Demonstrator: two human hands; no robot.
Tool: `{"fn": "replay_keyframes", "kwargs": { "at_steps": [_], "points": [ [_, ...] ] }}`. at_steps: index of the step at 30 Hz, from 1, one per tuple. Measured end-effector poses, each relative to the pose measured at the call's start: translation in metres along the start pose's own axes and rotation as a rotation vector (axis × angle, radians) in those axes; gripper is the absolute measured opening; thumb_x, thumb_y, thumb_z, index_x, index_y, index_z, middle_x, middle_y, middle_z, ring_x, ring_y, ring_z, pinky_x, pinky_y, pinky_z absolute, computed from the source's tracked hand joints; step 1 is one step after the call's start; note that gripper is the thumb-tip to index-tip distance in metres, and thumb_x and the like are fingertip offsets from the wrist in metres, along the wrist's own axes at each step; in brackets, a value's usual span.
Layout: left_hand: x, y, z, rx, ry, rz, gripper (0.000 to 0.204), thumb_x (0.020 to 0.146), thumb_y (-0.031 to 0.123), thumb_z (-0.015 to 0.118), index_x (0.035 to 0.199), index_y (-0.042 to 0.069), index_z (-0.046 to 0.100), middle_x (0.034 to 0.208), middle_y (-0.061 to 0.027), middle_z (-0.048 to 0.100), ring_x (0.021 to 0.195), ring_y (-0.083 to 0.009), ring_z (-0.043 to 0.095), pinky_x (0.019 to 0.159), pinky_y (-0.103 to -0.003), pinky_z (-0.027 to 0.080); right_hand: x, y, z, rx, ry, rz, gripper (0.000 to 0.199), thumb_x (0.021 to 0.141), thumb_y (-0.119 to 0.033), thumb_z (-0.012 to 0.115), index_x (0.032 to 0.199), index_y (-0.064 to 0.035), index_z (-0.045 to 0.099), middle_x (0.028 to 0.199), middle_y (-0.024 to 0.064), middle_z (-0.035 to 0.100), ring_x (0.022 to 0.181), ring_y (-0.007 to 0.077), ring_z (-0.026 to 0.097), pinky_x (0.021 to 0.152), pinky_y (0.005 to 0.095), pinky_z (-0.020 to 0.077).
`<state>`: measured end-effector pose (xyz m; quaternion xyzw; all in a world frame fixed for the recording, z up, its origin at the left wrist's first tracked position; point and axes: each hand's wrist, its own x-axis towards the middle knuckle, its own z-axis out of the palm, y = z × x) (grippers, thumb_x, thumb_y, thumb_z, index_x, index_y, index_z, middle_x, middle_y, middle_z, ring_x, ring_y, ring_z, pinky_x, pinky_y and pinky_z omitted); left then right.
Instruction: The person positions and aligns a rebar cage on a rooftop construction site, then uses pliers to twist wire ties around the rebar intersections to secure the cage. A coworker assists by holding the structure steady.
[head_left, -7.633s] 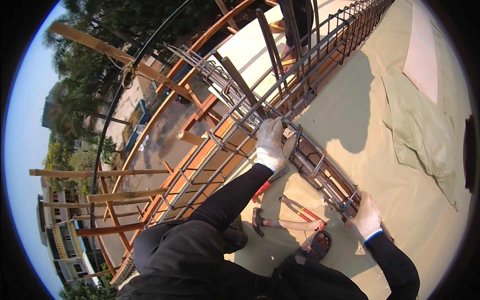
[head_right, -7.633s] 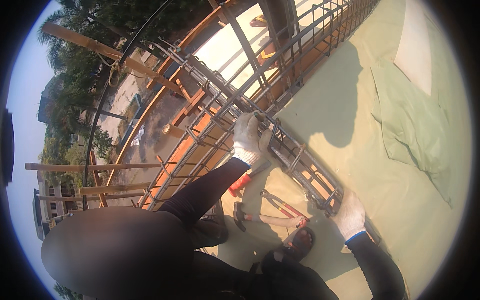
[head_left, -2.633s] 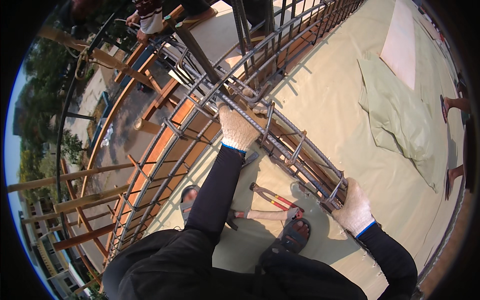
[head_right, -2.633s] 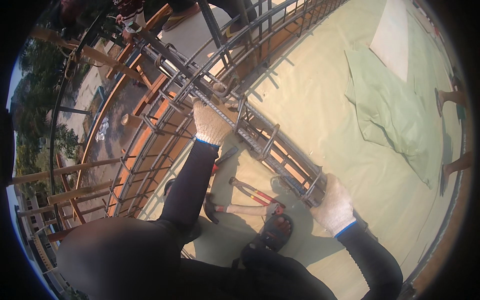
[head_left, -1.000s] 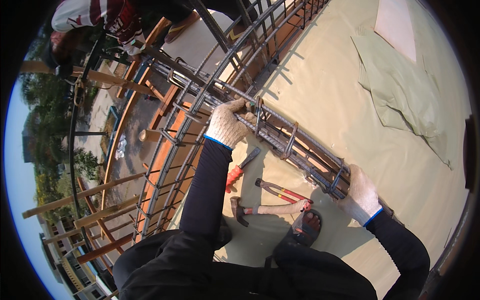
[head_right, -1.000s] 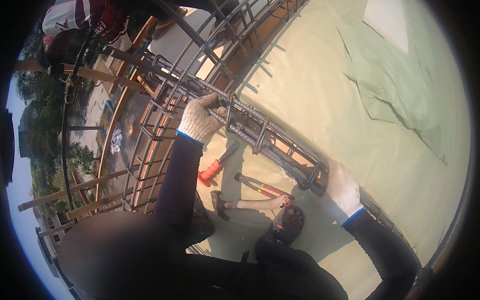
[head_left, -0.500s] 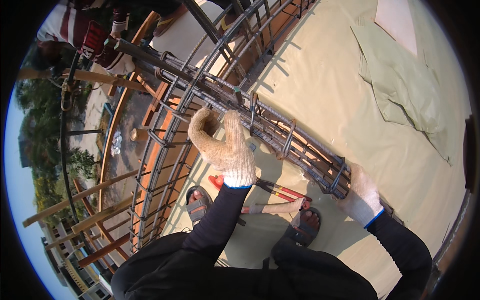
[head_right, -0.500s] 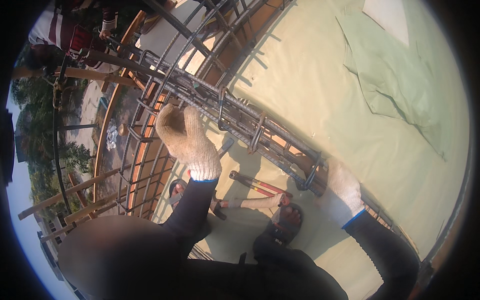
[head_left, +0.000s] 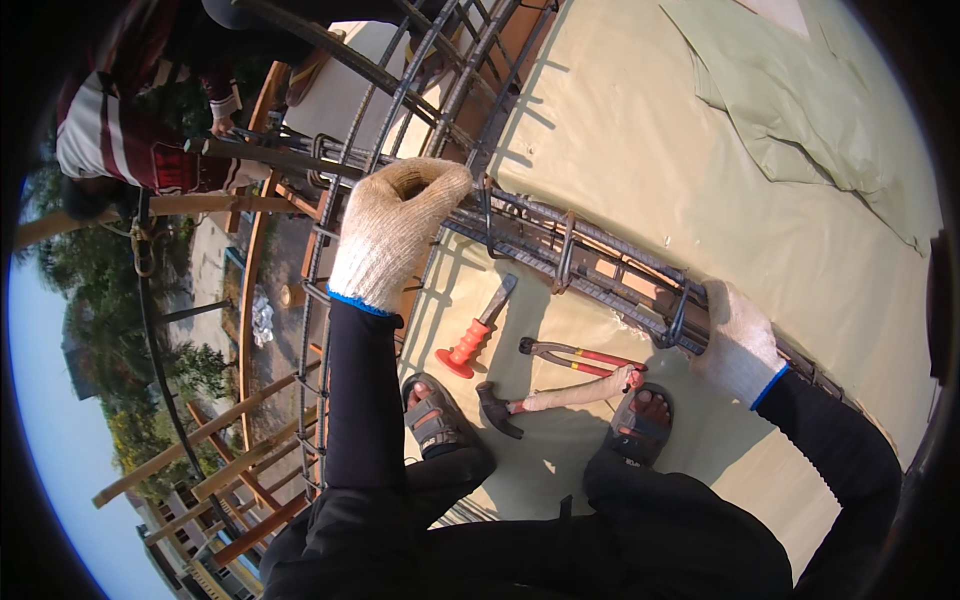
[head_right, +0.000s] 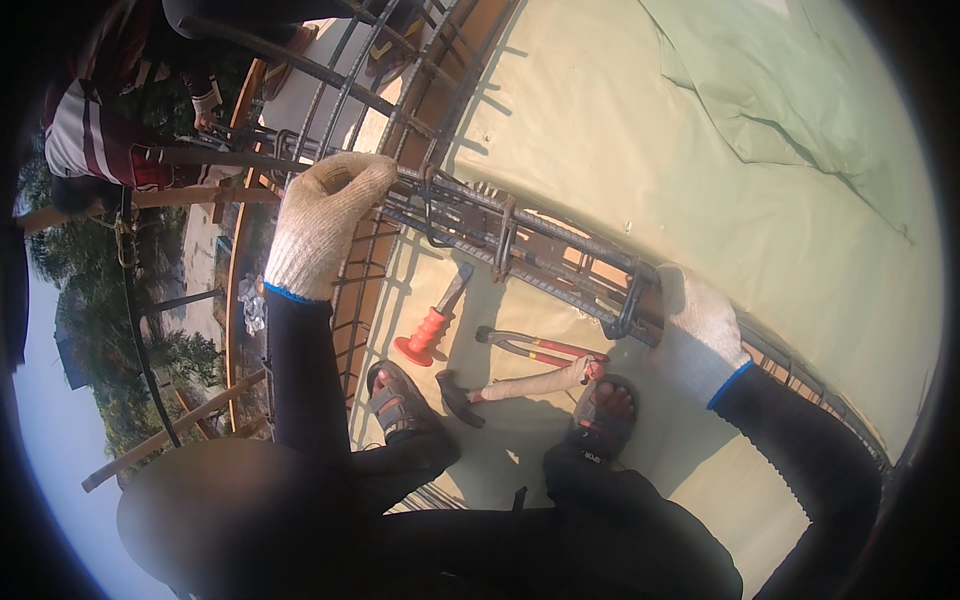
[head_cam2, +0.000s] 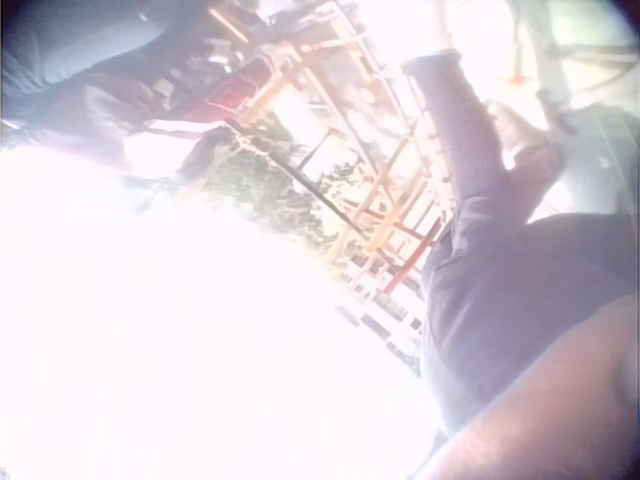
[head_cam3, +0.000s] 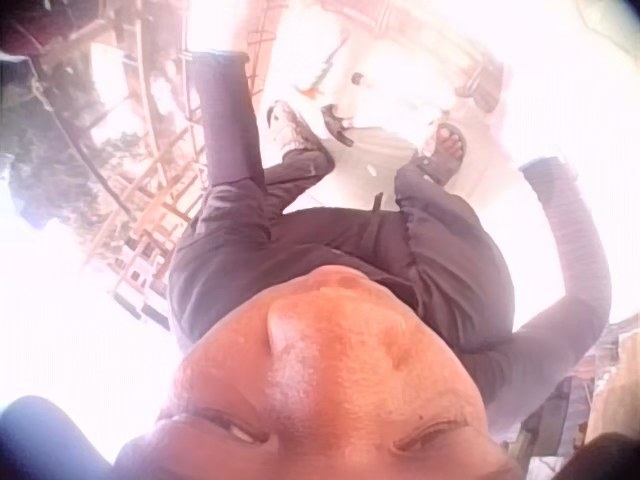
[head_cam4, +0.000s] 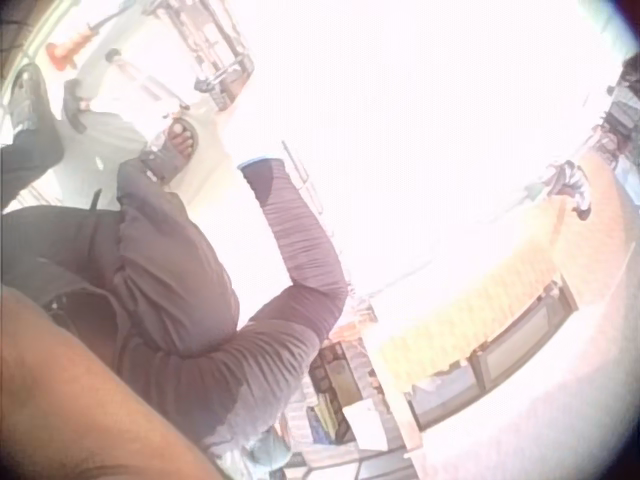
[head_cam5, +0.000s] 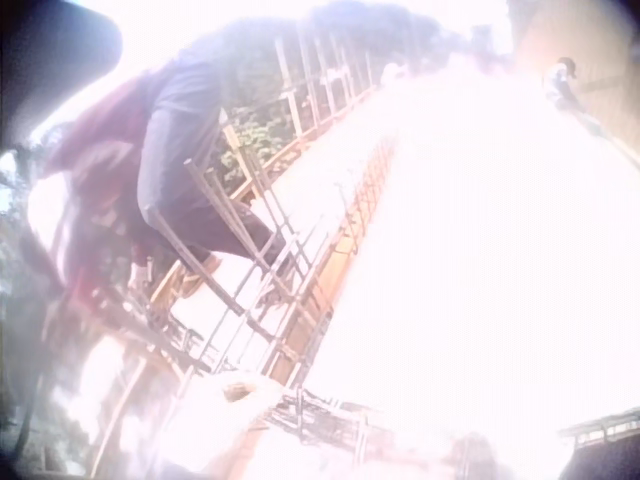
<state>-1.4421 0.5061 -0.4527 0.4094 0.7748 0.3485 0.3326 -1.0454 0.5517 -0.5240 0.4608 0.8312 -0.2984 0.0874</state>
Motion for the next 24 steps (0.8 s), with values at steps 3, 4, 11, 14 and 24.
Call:
{"fn": "replay_keyframes", "kwargs": {
  "at_steps": [3, 4, 11, 14, 24],
  "points": [
    [0.013, -0.005, 0.006, 0.324, -0.036, -0.011, 0.031, 0.096, 0.031, 0.081, 0.108, 0.002, 0.082, 0.093, -0.0085, 0.080, 0.085, -0.0140, 0.072, 0.080, -0.031, 0.057, 0.000, 0.002, 0.002, 0.012, -0.004, 0.006, 0.071, 0.074, -0.013, 0.087, 0.135, 0.0047, 0.056, 0.120, 0.0266, 0.068, 0.114, 0.0456, 0.069, 0.097, 0.0521, 0.0576],
    [0.016, -0.006, 0.004, 0.400, -0.048, -0.043, 0.029, 0.098, 0.030, 0.079, 0.109, 0.003, 0.082, 0.091, -0.0070, 0.080, 0.086, -0.0142, 0.073, 0.080, -0.031, 0.057, -0.001, 0.000, -0.001, 0.012, -0.007, 0.005, 0.072, 0.074, -0.012, 0.086, 0.136, 0.0048, 0.055, 0.120, 0.0267, 0.068, 0.114, 0.0456, 0.069, 0.097, 0.0521, 0.0575],
    [0.017, -0.037, 0.011, 0.518, 0.251, 0.233, 0.021, 0.095, 0.026, 0.085, 0.103, 0.006, 0.084, 0.092, -0.0122, 0.082, 0.080, -0.0245, 0.080, 0.074, -0.034, 0.061, -0.010, -0.009, -0.014, 0.091, 0.083, -0.042, 0.064, 0.076, -0.019, 0.089, 0.127, 0.0038, 0.058, 0.114, 0.0271, 0.069, 0.105, 0.0476, 0.071, 0.090, 0.0535, 0.0581],
    [0.014, -0.050, 0.011, 0.503, 0.281, 0.305, 0.025, 0.098, 0.030, 0.082, 0.108, 0.008, 0.085, 0.096, -0.0101, 0.083, 0.088, -0.0235, 0.080, 0.082, -0.035, 0.060, -0.007, -0.026, -0.033, 0.145, -0.073, 0.068, 0.066, 0.073, -0.017, 0.090, 0.127, 0.0044, 0.059, 0.113, 0.0271, 0.070, 0.105, 0.0479, 0.071, 0.088, 0.0538, 0.0584],
    [-0.013, -0.055, -0.011, 0.820, -0.050, 0.604, 0.023, 0.098, 0.026, 0.074, 0.114, 0.010, 0.078, 0.105, -0.0105, 0.079, 0.105, -0.0345, 0.072, 0.105, -0.051, 0.049, -0.012, -0.015, -0.018, -0.049, -0.048, 0.003, 0.071, 0.067, -0.009, 0.087, 0.130, 0.0031, 0.056, 0.116, 0.0260, 0.067, 0.112, 0.0469, 0.068, 0.096, 0.0522, 0.0578]
  ]
}}
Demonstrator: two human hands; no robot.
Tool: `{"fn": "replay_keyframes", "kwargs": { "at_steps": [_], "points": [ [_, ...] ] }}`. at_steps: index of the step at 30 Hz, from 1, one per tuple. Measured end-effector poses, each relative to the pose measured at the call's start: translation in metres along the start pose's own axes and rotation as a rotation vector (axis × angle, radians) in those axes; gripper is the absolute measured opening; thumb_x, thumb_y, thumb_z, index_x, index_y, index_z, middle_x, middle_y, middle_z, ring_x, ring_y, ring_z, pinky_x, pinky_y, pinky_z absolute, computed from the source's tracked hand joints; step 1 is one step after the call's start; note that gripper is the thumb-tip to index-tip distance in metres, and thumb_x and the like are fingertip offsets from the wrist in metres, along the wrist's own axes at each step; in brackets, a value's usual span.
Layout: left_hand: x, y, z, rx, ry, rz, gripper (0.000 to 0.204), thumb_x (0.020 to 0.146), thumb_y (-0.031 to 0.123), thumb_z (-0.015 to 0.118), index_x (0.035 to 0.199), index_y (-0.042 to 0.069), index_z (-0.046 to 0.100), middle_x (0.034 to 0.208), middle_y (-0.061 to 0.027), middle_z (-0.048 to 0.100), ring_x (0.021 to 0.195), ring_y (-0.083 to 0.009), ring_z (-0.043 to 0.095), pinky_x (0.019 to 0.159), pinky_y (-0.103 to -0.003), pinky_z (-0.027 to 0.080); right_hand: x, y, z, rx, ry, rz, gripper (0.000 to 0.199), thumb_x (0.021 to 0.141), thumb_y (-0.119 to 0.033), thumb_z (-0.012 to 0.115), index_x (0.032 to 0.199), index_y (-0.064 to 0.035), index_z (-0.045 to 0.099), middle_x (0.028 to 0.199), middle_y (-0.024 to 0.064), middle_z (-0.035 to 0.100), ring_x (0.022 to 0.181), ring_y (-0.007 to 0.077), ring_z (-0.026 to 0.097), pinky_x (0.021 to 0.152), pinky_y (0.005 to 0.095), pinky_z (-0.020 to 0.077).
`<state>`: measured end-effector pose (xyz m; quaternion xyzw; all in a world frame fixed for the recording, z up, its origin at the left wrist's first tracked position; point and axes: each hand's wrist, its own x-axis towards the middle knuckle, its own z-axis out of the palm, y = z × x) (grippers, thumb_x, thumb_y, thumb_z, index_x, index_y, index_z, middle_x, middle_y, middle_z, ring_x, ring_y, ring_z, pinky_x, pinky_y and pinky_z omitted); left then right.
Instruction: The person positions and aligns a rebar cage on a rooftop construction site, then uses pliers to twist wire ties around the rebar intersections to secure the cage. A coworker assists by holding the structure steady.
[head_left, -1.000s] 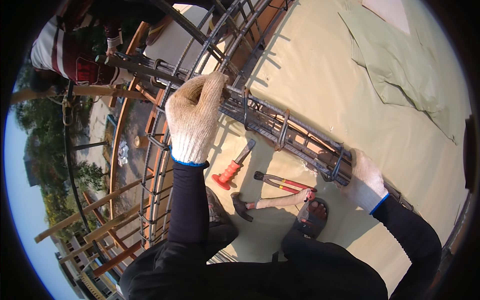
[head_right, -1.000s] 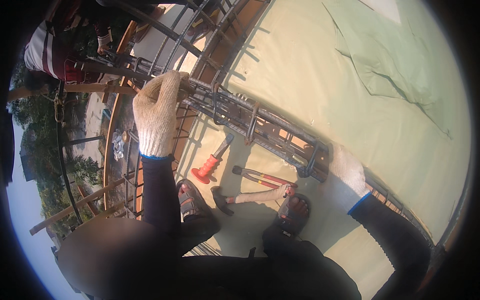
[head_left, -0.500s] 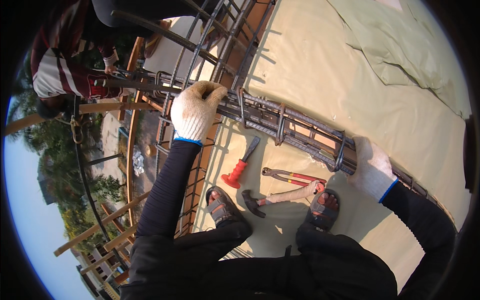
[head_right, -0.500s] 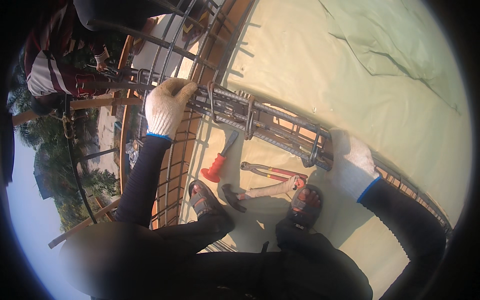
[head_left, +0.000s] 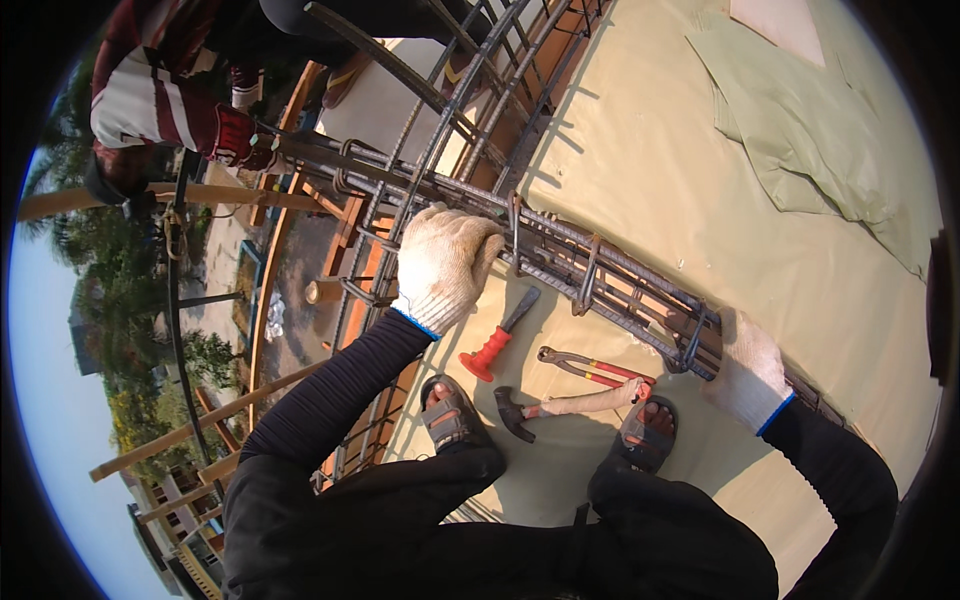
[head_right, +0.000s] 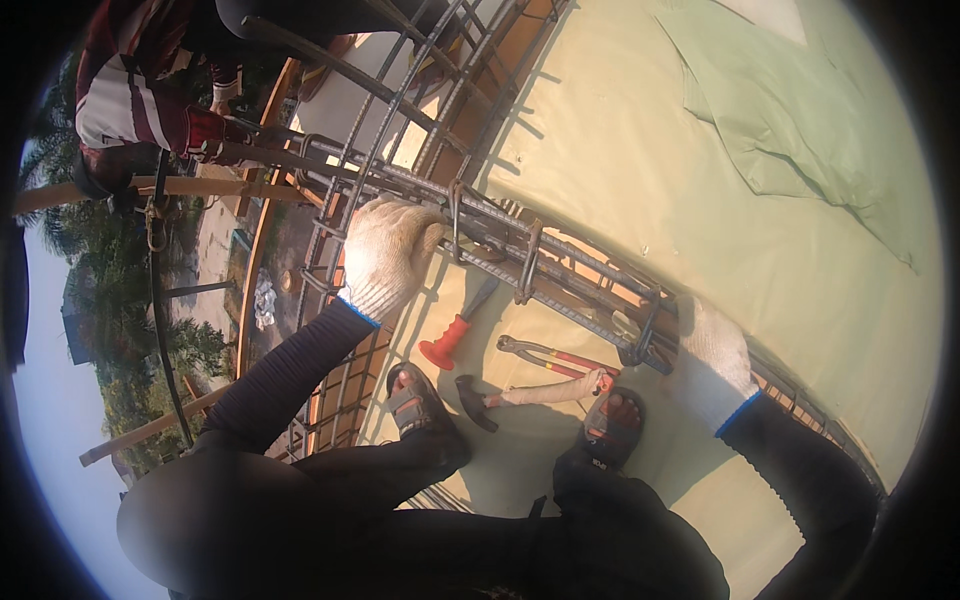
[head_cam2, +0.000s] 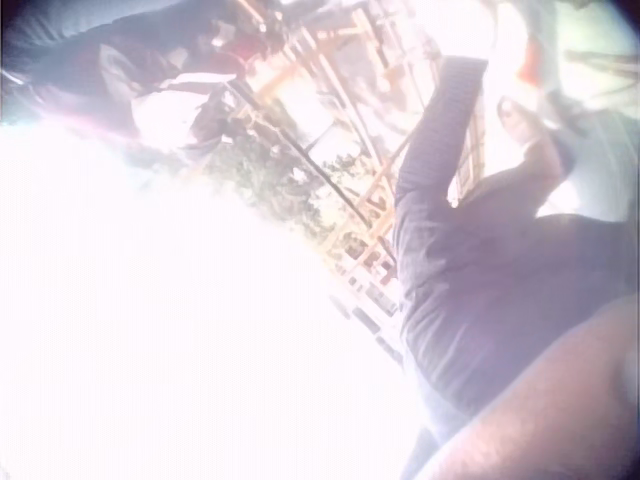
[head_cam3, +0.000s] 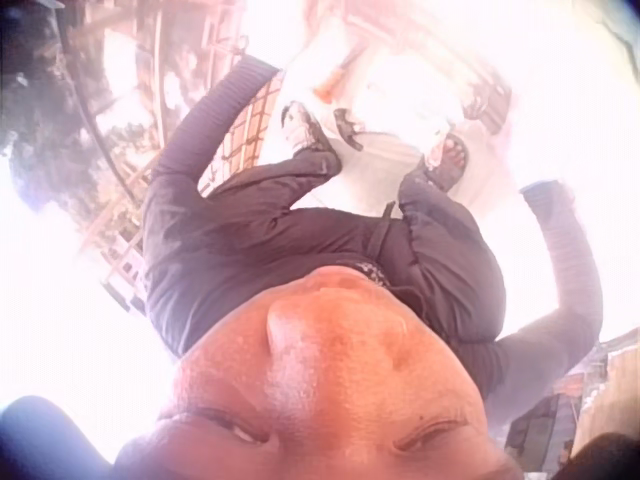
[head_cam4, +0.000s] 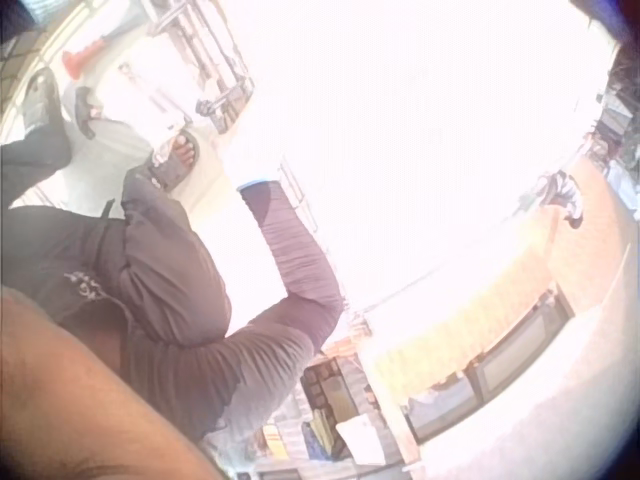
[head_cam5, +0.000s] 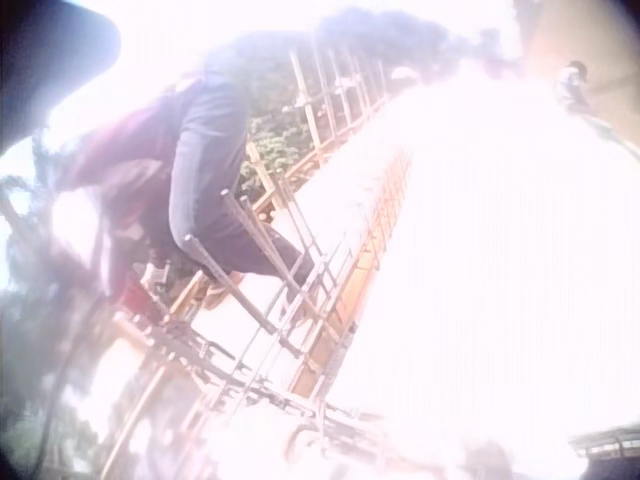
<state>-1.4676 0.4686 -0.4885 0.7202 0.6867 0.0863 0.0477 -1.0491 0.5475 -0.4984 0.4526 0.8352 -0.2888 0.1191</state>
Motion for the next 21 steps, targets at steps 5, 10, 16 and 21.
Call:
{"fn": "replay_keyframes", "kwargs": {
  "at_steps": [5, 10, 16, 21],
  "points": [
    [0.000, 0.004, 0.007, 0.020, 0.044, 0.013, 0.040, 0.097, 0.024, 0.073, 0.133, 0.007, 0.070, 0.127, -0.0170, 0.073, 0.121, -0.0395, 0.065, 0.108, -0.054, 0.047, -0.005, -0.013, -0.017, -0.059, -0.092, 0.143, 0.074, 0.064, -0.008, 0.086, 0.131, 0.0033, 0.056, 0.116, 0.0266, 0.068, 0.111, 0.0473, 0.068, 0.095, 0.0522, 0.0585],
    [-0.062, 0.027, 0.002, -0.293, 0.326, -0.060, 0.050, 0.087, 0.009, 0.084, 0.133, 0.003, 0.066, 0.126, -0.0181, 0.070, 0.119, -0.0391, 0.065, 0.108, -0.049, 0.050, -0.002, -0.012, -0.017, -0.037, -0.093, 0.138, 0.073, 0.064, -0.007, 0.085, 0.130, 0.0035, 0.057, 0.116, 0.0277, 0.068, 0.111, 0.0483, 0.068, 0.094, 0.0519, 0.0587],
    [-0.086, 0.069, 0.033, -1.441, -0.498, -0.769, 0.049, 0.109, 0.027, 0.068, 0.148, 0.001, 0.055, 0.136, -0.0117, 0.062, 0.123, -0.0162, 0.060, 0.109, -0.036, 0.051, -0.009, -0.012, -0.009, -0.004, 0.030, 0.082, 0.066, 0.063, -0.004, 0.086, 0.124, 0.0022, 0.059, 0.111, 0.0269, 0.069, 0.111, 0.0486, 0.068, 0.093, 0.0521, 0.0576],
    [-0.051, 0.097, 0.035, -1.485, -0.575, -0.837, 0.067, 0.110, 0.046, 0.065, 0.151, -0.006, 0.053, 0.137, -0.0133, 0.063, 0.126, -0.0234, 0.061, 0.113, -0.038, 0.048, -0.006, -0.012, -0.006, -0.037, -0.005, 0.103, 0.070, 0.062, -0.005, 0.084, 0.126, 0.0026, 0.057, 0.110, 0.0266, 0.067, 0.110, 0.0483, 0.066, 0.094, 0.0522, 0.0565]
  ]
}}
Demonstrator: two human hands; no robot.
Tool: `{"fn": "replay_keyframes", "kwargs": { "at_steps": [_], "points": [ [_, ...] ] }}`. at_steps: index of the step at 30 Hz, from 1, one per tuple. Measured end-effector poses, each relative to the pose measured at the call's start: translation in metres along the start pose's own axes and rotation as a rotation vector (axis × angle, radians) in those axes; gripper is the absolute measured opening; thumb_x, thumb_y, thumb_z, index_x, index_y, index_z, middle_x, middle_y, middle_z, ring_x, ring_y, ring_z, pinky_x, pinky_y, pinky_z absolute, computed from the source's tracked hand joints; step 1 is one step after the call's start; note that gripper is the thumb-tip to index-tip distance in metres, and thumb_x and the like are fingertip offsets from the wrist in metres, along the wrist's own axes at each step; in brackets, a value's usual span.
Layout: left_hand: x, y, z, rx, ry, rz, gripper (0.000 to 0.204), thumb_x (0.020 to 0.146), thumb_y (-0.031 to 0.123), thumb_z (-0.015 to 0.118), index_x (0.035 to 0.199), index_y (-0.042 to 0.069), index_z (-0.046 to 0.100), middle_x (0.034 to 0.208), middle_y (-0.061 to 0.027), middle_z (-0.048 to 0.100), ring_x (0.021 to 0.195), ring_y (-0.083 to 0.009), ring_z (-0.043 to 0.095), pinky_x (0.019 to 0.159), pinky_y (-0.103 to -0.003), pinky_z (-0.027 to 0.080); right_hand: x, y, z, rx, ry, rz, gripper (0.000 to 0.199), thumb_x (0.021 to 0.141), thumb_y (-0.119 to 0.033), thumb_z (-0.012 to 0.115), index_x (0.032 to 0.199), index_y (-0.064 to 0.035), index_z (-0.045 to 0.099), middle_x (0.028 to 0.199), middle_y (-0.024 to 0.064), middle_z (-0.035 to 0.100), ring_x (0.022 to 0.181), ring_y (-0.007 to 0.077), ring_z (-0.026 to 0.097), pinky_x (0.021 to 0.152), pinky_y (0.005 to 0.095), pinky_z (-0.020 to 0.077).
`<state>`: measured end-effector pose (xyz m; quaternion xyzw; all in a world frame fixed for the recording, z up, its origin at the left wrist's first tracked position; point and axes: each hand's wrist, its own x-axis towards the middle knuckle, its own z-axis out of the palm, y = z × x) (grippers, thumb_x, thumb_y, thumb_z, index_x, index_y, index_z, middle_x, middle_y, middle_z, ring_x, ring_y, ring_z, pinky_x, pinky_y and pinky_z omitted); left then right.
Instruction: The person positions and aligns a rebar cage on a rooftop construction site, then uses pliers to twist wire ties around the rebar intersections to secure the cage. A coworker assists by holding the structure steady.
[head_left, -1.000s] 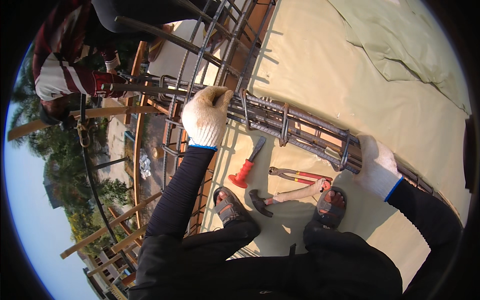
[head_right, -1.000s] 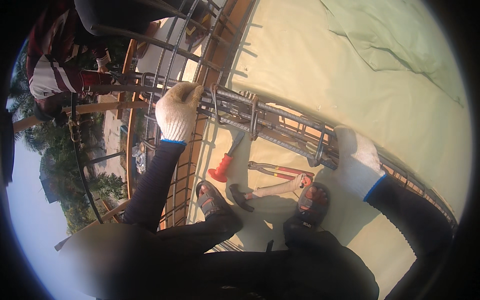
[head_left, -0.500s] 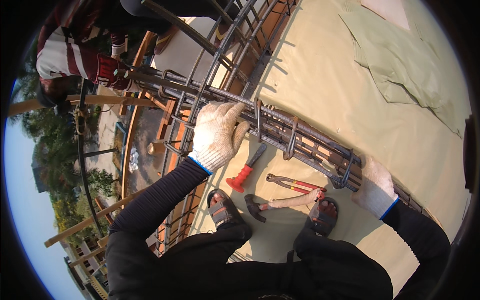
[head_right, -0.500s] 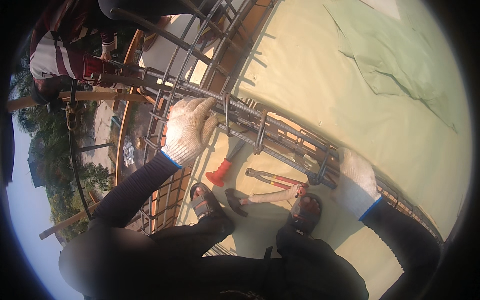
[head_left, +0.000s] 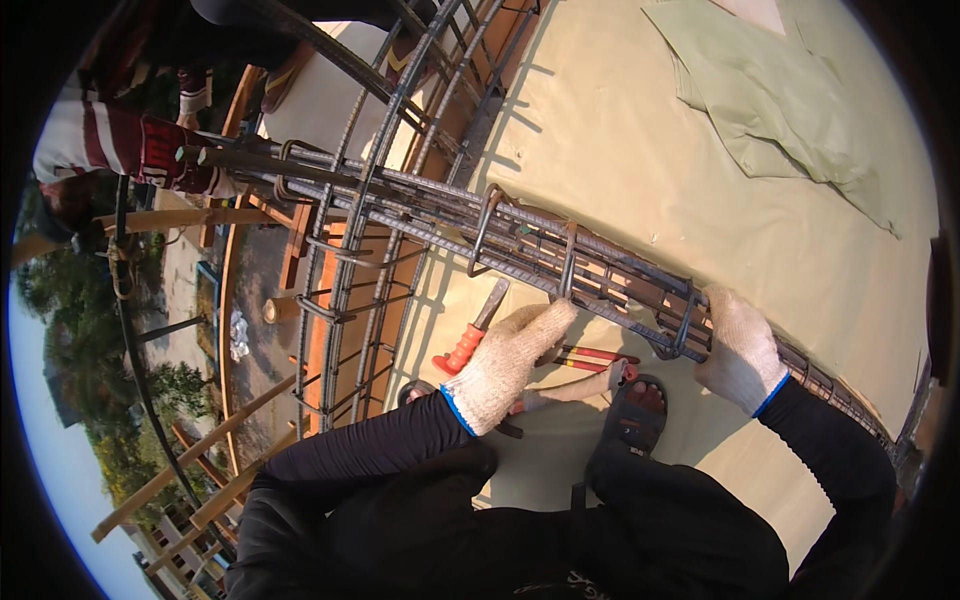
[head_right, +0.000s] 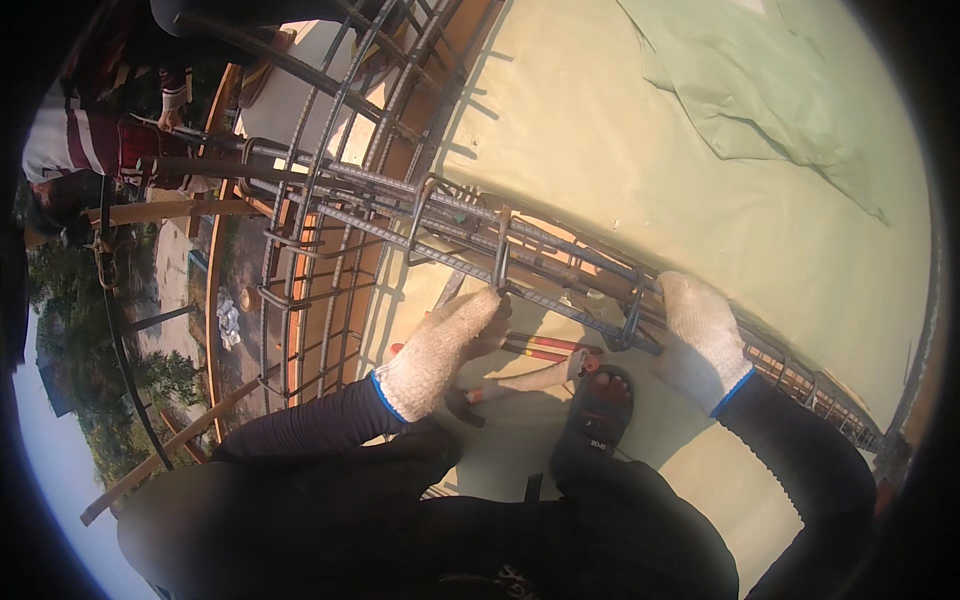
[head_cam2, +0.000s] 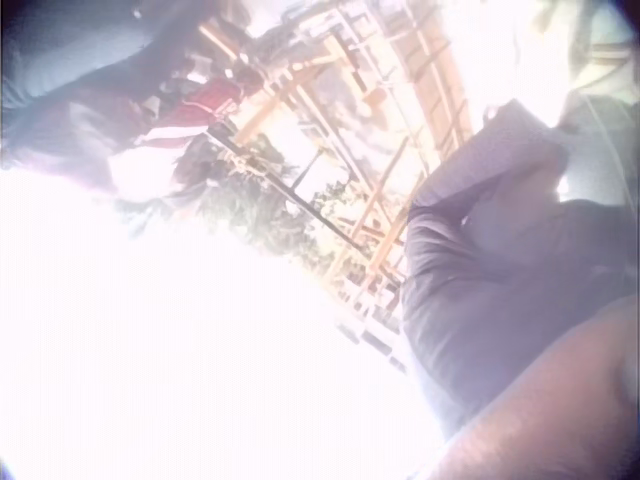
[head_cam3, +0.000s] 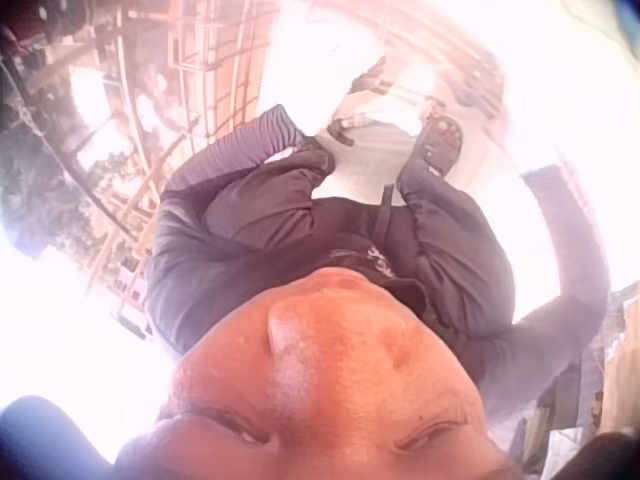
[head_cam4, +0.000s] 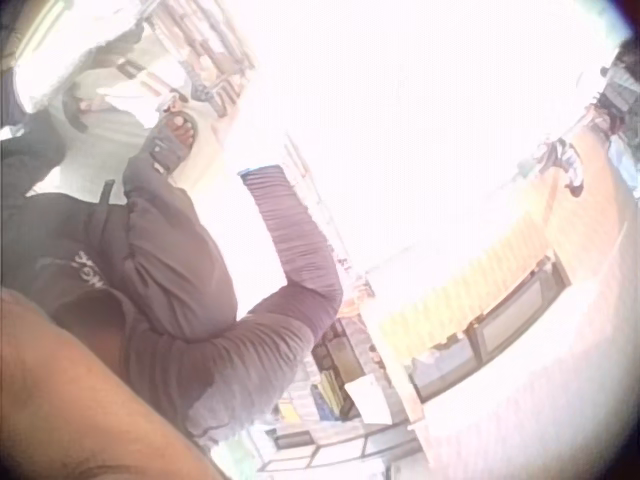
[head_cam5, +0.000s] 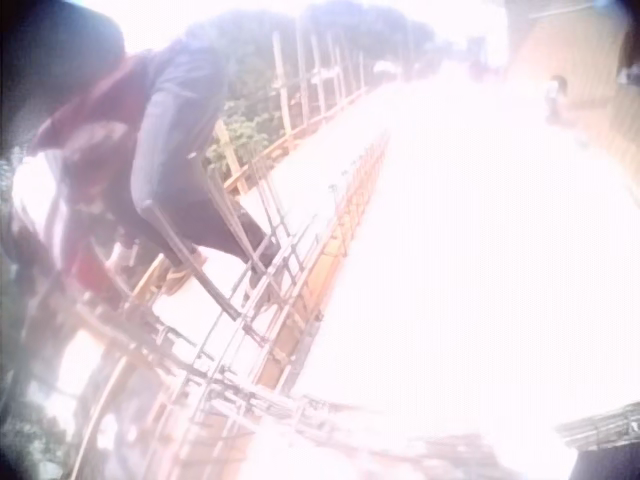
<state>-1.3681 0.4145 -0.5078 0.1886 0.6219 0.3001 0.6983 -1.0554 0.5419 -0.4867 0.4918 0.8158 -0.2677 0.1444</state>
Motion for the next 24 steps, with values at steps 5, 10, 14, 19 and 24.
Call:
{"fn": "replay_keyframes", "kwargs": {
  "at_steps": [5, 10, 14, 19, 24],
  "points": [
    [0.024, 0.012, -0.007, 0.141, 0.331, 0.027, 0.072, 0.103, 0.051, 0.073, 0.155, 0.005, 0.055, 0.129, -0.0098, 0.066, 0.107, -0.0172, 0.064, 0.097, -0.037, 0.056, -0.003, 0.005, 0.006, -0.038, 0.044, 0.005, 0.068, 0.063, -0.005, 0.083, 0.125, 0.0031, 0.057, 0.110, 0.0269, 0.067, 0.108, 0.0482, 0.066, 0.094, 0.0524, 0.0563],
    [0.026, 0.005, -0.018, -0.262, 0.214, 0.309, 0.049, 0.108, 0.032, 0.066, 0.149, 0.008, 0.059, 0.132, -0.0116, 0.066, 0.122, -0.0257, 0.064, 0.107, -0.040, 0.052, -0.005, 0.005, 0.010, -0.012, 0.132, -0.054, 0.066, 0.063, -0.003, 0.082, 0.123, 0.0027, 0.057, 0.112, 0.0273, 0.067, 0.109, 0.0485, 0.066, 0.096, 0.0530, 0.0557],
    [0.044, 0.004, -0.033, -0.676, -0.078, 0.301, 0.042, 0.108, 0.038, 0.068, 0.138, 0.008, 0.064, 0.133, -0.0108, 0.065, 0.122, -0.0266, 0.064, 0.107, -0.045, 0.052, -0.006, 0.003, 0.005, -0.060, 0.135, -0.089, 0.065, 0.074, -0.014, 0.090, 0.129, 0.0015, 0.060, 0.116, 0.0239, 0.068, 0.112, 0.0450, 0.066, 0.095, 0.0535, 0.0550],
    [0.049, 0.032, -0.022, -0.691, 0.088, 0.168, 0.048, 0.109, 0.039, 0.066, 0.144, 0.007, 0.062, 0.120, -0.0078, 0.067, 0.109, -0.0245, 0.066, 0.099, -0.044, 0.053, -0.006, 0.004, 0.010, -0.042, 0.120, -0.039, 0.070, 0.067, -0.007, 0.085, 0.130, 0.0029, 0.058, 0.117, 0.0264, 0.067, 0.113, 0.0472, 0.065, 0.098, 0.0530, 0.0552],
    [0.059, 0.022, -0.028, -0.708, 0.030, 0.269, 0.046, 0.110, 0.029, 0.065, 0.149, 0.007, 0.060, 0.115, -0.0067, 0.065, 0.099, -0.0207, 0.062, 0.091, -0.042, 0.052, -0.006, 0.008, 0.011, -0.001, 0.183, -0.087, 0.071, 0.064, -0.001, 0.082, 0.130, 0.0040, 0.057, 0.117, 0.0276, 0.066, 0.114, 0.0485, 0.065, 0.099, 0.0530, 0.0552]
  ]
}}
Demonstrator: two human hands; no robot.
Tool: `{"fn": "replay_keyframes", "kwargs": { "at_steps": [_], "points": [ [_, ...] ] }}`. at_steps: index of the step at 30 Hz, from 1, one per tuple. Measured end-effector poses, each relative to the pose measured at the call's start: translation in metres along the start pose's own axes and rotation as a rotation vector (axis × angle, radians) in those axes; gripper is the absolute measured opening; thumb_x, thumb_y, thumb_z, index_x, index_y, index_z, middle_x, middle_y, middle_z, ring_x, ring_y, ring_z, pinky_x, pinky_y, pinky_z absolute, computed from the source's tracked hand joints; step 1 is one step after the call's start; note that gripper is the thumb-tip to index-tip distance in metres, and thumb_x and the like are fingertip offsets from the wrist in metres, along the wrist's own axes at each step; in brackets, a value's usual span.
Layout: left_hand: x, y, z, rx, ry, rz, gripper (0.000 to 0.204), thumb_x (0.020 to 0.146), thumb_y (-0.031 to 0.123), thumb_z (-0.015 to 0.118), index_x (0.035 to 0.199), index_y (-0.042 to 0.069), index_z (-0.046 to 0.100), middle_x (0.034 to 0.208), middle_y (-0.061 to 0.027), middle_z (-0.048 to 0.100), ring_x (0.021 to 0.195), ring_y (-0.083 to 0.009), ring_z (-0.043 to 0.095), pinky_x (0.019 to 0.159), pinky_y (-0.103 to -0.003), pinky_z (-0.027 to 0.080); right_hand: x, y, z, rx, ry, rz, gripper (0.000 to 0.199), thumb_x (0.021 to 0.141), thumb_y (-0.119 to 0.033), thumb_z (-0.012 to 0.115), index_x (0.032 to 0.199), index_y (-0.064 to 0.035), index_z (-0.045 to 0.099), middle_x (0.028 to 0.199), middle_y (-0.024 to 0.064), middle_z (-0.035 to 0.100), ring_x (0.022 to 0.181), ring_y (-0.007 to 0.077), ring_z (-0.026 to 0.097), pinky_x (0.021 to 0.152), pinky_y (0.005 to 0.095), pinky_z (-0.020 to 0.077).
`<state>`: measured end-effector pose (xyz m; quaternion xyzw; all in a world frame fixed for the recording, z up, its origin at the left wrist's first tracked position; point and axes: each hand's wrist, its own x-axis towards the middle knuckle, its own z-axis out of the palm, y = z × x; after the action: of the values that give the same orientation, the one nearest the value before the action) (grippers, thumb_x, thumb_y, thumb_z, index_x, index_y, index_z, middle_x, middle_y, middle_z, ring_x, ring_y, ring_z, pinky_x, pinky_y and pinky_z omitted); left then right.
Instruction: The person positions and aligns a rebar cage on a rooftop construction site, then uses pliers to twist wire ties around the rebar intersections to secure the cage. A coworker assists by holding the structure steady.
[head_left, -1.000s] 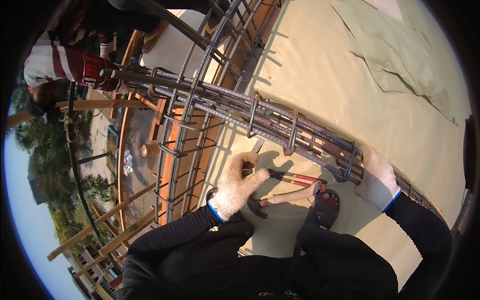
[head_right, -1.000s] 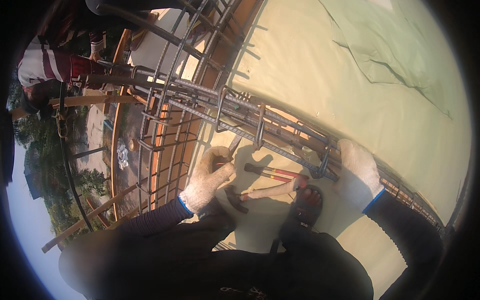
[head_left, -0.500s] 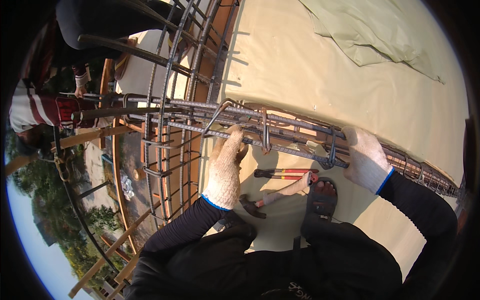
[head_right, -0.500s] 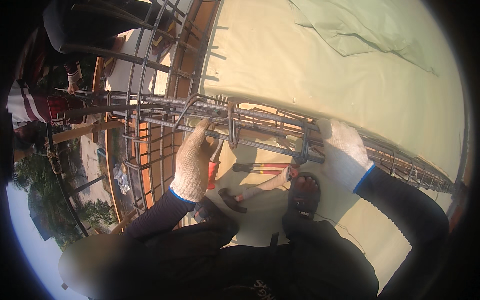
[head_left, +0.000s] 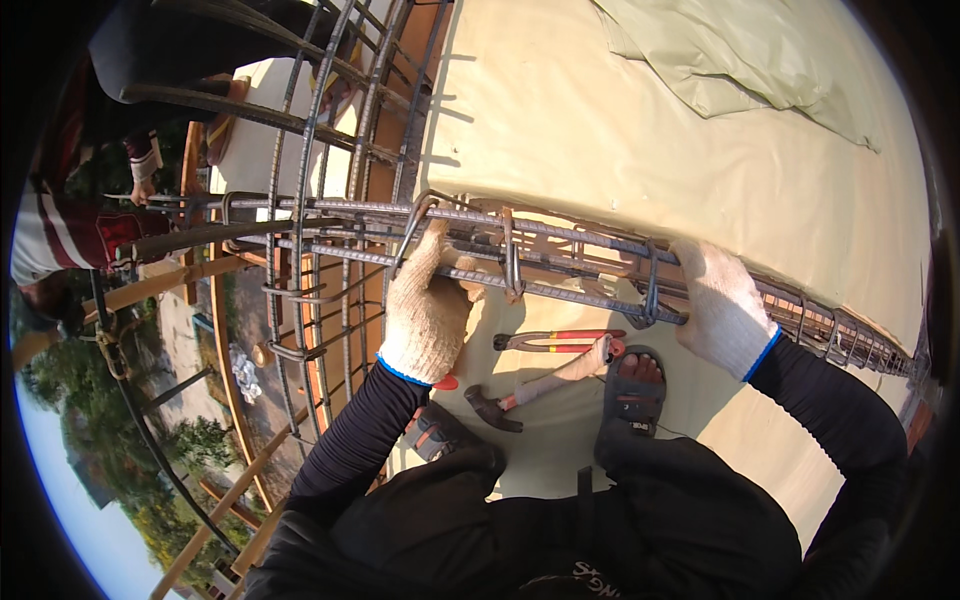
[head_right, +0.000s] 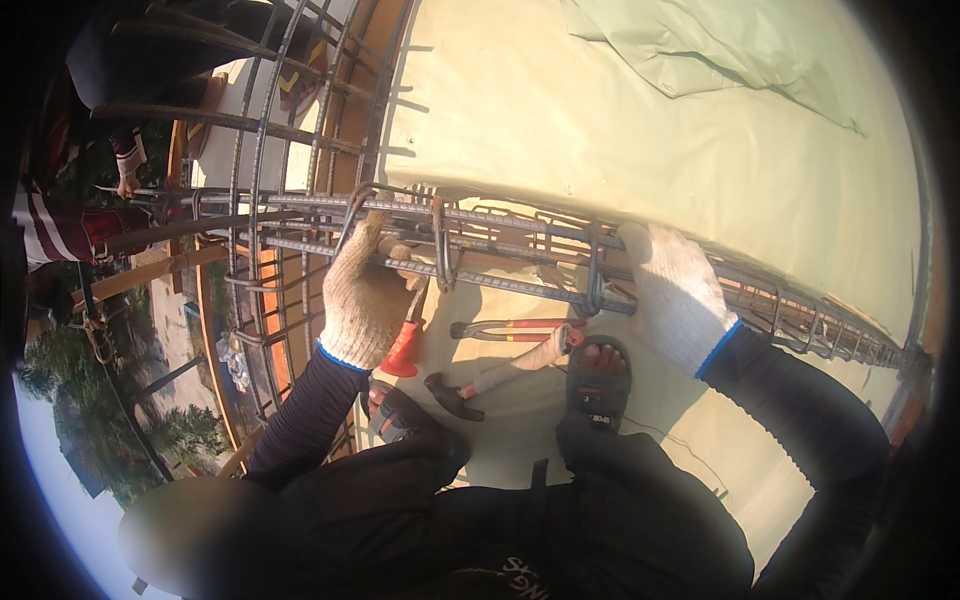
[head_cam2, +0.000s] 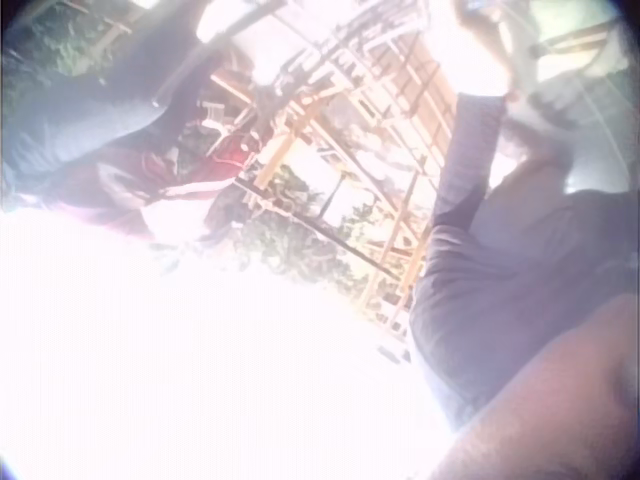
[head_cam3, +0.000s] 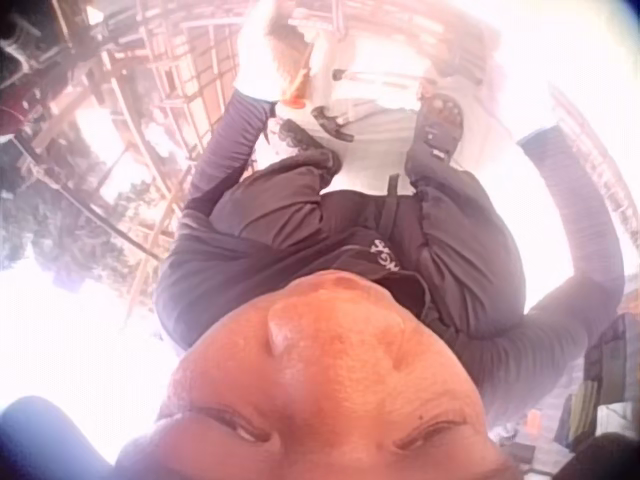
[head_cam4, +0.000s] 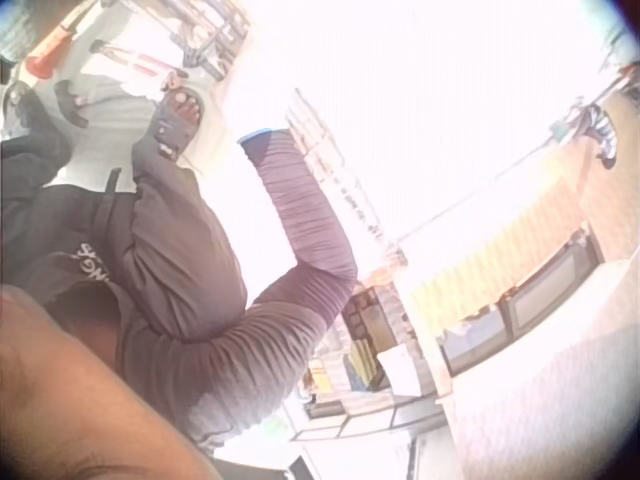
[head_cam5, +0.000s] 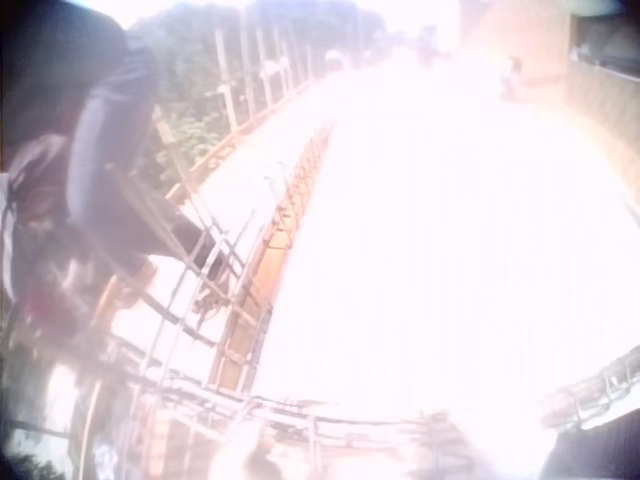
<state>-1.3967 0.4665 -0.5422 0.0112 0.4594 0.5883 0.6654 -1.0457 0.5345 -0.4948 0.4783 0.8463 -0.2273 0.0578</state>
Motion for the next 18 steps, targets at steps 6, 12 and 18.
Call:
{"fn": "replay_keyframes", "kwargs": {
  "at_steps": [6, 12, 18],
  "points": [
    [0.012, -0.009, -0.030, 0.424, -0.114, 0.236, 0.044, 0.110, 0.023, 0.063, 0.150, 0.007, 0.059, 0.112, -0.0072, 0.067, 0.106, -0.0217, 0.063, 0.096, -0.043, 0.053, 0.004, -0.002, -0.005, 0.002, -0.026, 0.016, 0.070, 0.067, -0.006, 0.086, 0.131, 0.0029, 0.059, 0.118, 0.0273, 0.067, 0.114, 0.0474, 0.066, 0.099, 0.0531, 0.0552],
    [0.003, 0.000, -0.010, -0.039, -0.012, -0.042, 0.031, 0.110, 0.021, 0.063, 0.136, 0.005, 0.066, 0.116, -0.0094, 0.072, 0.112, -0.0233, 0.067, 0.100, -0.043, 0.055, 0.003, -0.001, -0.001, -0.022, -0.047, 0.033, 0.069, 0.070, -0.011, 0.089, 0.131, 0.0023, 0.060, 0.119, 0.0266, 0.068, 0.115, 0.0464, 0.067, 0.098, 0.0531, 0.0555],
    [0.003, 0.002, -0.016, 0.180, -0.148, -0.011, 0.046, 0.112, 0.031, 0.056, 0.150, 0.005, 0.058, 0.114, -0.0113, 0.072, 0.097, -0.0253, 0.070, 0.090, -0.045, 0.058, 0.004, 0.001, -0.005, 0.007, -0.031, -0.001, 0.072, 0.064, -0.002, 0.083, 0.131, 0.0045, 0.058, 0.119, 0.0272, 0.067, 0.116, 0.0475, 0.065, 0.101, 0.0518, 0.0555]
  ]
}}
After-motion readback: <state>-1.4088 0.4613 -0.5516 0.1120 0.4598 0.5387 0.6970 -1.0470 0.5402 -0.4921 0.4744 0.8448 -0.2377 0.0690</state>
